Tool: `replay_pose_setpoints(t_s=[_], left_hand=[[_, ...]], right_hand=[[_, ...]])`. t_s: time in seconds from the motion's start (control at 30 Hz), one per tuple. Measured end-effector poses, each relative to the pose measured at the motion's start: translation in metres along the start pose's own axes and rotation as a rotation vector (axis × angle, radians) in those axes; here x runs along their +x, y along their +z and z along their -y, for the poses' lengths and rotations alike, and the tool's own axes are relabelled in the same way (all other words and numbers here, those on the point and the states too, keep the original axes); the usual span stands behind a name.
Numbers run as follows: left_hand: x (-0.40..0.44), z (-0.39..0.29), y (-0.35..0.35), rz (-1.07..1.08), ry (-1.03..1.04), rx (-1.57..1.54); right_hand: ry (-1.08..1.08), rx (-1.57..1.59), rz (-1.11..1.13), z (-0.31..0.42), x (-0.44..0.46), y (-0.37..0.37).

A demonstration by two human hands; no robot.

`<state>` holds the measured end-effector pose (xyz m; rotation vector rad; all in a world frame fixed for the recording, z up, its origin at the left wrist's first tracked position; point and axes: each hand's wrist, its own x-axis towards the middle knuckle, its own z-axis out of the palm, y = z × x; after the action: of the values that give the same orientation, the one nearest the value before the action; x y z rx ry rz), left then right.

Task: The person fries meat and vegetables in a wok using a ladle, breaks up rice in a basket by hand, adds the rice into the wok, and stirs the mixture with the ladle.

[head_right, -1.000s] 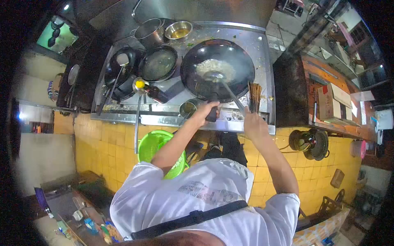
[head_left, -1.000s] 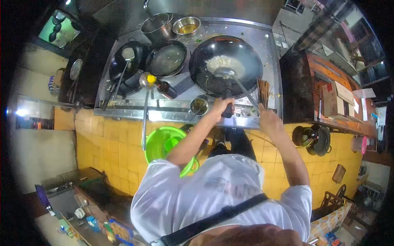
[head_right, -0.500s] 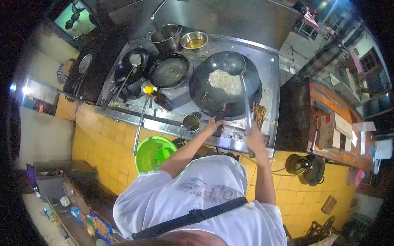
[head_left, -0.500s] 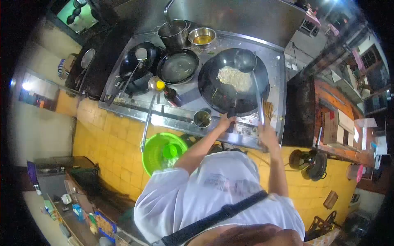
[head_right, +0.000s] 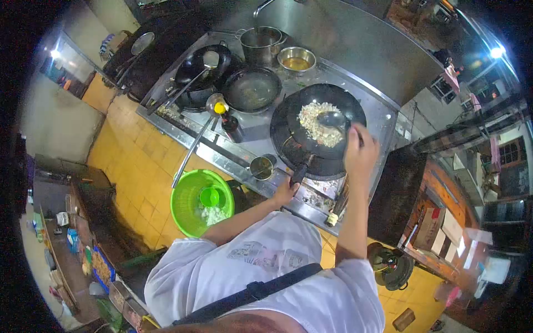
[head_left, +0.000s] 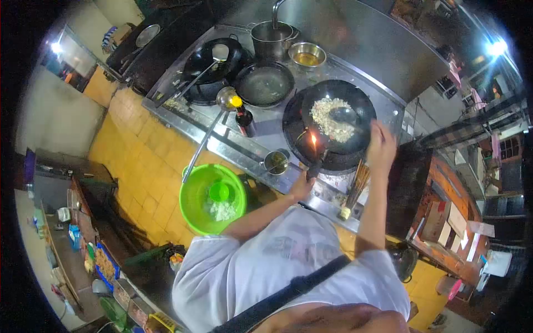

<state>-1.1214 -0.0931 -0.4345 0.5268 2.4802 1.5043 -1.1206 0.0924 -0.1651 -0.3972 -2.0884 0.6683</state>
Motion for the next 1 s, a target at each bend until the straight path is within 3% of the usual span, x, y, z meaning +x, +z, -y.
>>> replay_pose_setpoints(t_s=[0.03, 0.1, 0.2, 0.3, 0.37, 0.43, 0.47, 0.57, 0.63, 0.7, 0.8, 1.0], left_hand=[[0.002, 0.003, -0.001, 0.092, -0.104, -0.085], [0.002, 0.009, -0.004, 0.292, -0.304, -0.250], [-0.003, -0.038, -0.037, 0.178, -0.184, -0.197], [-0.003, -0.018, -0.022, 0.134, -0.168, 0.055], [-0.005, 0.002, -0.012, 0.199, -0.216, -0.081], [-0.002, -0.004, -0.012, 0.200, -0.195, -0.008], [-0.002, -0.010, -0.017, 0.263, -0.288, -0.023], [-0.002, -0.016, -0.019, 0.263, -0.295, -0.070], [-0.005, -0.009, -0.014, 0.281, -0.315, -0.047], [-0.009, 0.004, -0.009, 0.290, -0.325, -0.026], [-0.001, -0.016, -0.018, 0.232, -0.189, -0.011], [-0.003, -0.011, -0.013, 0.207, -0.253, -0.015]], right_hand=[[-0.260, -0.126, -0.141, 0.000, 0.012, 0.021], [-0.021, 0.643, -0.064, -0.019, 0.032, 0.059], [0.118, 0.694, -0.087, -0.001, 0.081, 0.064], [0.195, 0.886, -0.133, 0.007, 0.085, 0.062], [0.232, 0.834, -0.254, -0.003, 0.083, 0.083], [0.093, 0.767, -0.124, -0.005, 0.098, 0.076], [0.190, 0.731, -0.149, 0.004, 0.100, 0.068], [0.183, 0.693, -0.214, 0.004, 0.085, 0.063], [0.235, 0.824, -0.251, -0.007, 0.084, 0.070], [0.244, 0.780, -0.099, -0.005, 0.102, 0.054], [0.244, 0.739, -0.124, 0.021, 0.097, 0.034], [0.324, 0.844, -0.077, 0.016, 0.089, 0.036]])
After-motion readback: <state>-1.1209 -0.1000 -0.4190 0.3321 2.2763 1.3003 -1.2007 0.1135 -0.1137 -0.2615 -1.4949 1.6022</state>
